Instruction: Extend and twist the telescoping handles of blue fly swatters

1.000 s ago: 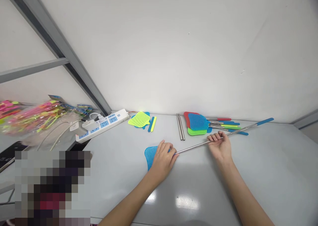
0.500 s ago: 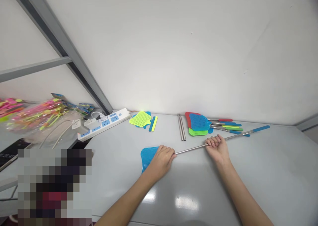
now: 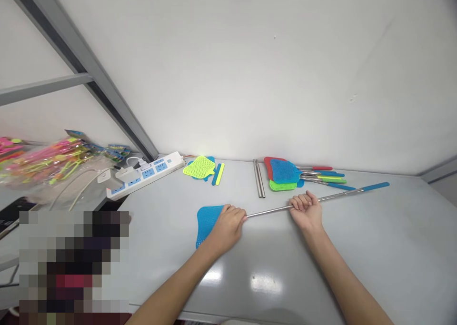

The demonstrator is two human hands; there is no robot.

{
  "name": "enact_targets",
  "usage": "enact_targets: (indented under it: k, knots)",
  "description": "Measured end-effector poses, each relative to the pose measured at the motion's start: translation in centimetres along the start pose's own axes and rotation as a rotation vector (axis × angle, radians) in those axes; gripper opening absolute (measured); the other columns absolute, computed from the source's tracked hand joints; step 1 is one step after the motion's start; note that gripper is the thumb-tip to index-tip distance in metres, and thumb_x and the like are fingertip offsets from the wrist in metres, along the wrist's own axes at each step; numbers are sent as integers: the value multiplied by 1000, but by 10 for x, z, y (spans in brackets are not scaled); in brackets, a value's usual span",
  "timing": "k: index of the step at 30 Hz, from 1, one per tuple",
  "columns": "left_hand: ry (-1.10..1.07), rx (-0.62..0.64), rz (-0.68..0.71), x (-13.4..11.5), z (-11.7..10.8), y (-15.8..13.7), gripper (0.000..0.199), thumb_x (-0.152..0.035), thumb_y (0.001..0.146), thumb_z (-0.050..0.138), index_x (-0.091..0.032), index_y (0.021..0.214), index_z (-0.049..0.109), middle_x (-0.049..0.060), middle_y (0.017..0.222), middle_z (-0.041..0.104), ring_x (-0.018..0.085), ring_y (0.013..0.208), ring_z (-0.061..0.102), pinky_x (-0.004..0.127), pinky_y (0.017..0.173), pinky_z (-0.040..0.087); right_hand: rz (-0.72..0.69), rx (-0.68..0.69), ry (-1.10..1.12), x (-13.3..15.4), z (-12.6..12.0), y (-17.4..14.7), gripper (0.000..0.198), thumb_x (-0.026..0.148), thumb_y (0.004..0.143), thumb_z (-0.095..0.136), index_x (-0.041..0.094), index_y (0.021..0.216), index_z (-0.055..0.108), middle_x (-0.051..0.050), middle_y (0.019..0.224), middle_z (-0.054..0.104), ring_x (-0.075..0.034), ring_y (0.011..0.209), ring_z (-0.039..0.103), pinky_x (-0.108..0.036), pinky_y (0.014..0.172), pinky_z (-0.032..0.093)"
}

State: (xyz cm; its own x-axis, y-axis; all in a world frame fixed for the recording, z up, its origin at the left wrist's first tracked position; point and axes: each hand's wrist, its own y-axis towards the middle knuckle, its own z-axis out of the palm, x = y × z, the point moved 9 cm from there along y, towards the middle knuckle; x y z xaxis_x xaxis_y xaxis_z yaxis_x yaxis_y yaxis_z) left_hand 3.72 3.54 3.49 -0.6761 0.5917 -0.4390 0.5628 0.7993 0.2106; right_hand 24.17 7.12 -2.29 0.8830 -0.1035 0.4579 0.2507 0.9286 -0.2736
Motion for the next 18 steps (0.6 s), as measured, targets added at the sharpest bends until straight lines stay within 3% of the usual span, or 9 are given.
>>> enact_targets:
  k: [18]
  knots:
    - [79, 25, -13, 8, 2, 1, 25, -14, 82, 25, -18, 64, 41, 0, 61, 47, 14, 60, 40, 30, 70, 31, -7, 9, 135, -10, 6, -8, 37, 19, 77, 39, 18, 50, 14, 8, 38, 15, -7, 33, 14, -21, 33, 21]
